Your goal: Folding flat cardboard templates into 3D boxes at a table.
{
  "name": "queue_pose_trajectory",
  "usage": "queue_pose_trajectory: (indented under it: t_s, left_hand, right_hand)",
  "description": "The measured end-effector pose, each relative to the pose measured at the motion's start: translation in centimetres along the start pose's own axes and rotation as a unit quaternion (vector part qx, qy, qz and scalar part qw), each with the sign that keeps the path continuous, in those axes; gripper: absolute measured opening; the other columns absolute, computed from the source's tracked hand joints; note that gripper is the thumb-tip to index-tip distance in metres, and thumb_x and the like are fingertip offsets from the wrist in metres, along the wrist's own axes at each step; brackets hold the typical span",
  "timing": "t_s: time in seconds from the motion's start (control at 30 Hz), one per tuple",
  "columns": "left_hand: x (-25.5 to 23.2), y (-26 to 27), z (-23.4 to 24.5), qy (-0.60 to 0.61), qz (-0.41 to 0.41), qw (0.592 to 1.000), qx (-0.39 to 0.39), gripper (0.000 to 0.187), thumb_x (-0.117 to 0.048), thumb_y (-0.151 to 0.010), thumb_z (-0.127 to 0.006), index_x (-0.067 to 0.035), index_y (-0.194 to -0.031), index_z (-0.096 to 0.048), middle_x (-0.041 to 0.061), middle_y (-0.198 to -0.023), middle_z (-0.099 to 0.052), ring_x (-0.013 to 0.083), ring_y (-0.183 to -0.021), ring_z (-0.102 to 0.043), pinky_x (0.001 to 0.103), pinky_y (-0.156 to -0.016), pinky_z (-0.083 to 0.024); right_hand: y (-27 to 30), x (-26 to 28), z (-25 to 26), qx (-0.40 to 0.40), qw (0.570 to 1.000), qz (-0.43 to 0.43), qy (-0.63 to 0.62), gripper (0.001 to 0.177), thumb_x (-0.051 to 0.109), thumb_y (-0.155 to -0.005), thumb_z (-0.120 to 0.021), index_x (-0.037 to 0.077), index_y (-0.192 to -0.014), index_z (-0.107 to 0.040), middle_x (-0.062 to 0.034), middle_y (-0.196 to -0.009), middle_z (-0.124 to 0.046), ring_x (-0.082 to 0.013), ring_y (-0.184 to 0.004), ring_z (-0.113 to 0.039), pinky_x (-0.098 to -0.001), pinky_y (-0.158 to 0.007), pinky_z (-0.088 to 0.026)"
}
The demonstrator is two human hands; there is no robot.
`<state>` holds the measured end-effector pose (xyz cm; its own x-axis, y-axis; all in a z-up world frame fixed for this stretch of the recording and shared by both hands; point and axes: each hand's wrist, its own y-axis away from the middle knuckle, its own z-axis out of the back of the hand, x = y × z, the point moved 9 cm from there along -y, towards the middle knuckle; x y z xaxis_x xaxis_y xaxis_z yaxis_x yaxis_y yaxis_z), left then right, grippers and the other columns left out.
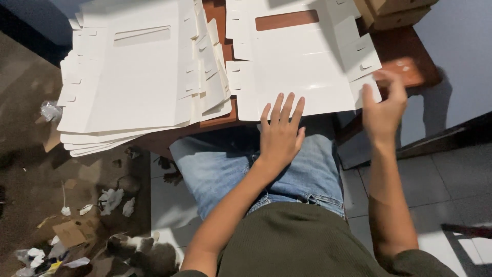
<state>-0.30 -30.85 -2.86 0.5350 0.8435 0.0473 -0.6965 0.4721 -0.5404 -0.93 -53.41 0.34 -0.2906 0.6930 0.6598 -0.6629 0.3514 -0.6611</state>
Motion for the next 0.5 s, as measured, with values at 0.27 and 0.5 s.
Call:
queue_pose_trajectory:
  t_s: [0.27,0.5]
  left_hand:
    - [0.1,0.1,-0.3,0.014,-0.001,1.000,0.003,0.076,-0.044,-0.092,-0.076,-0.019,-0.156,-0.044,0.007,-0.161,-0.045,0.0277,-0.151,-0.038,0.048,-0.122,-0.032]
    - [0.2,0.1,-0.3,0.027,0.001,1.000,0.005,0.075,-0.043,-0.093,-0.076,-0.018,-0.156,-0.044,0.008,-0.161,-0.044,0.0282,-0.152,-0.038,0.049,-0.123,-0.031]
  right_hand:
    - [-4.8,-1.9,-0.8,0.098,0.982,-0.155,0.049,0.049,0.001,-0.099,-0.079,0.002,-0.137,-0.047,-0.0017,-0.081,-0.055,-0.0128,-0.075,-0.056,-0.0301,-0.076,-0.050]
    - [-3.5,2.9,-0.6,0.059,0.992,-0.053,0.094,0.064,-0.007,-0.103,-0.080,-0.004,-0.152,-0.039,-0.0102,-0.086,-0.063,-0.0207,-0.079,-0.063,-0.0367,-0.080,-0.055]
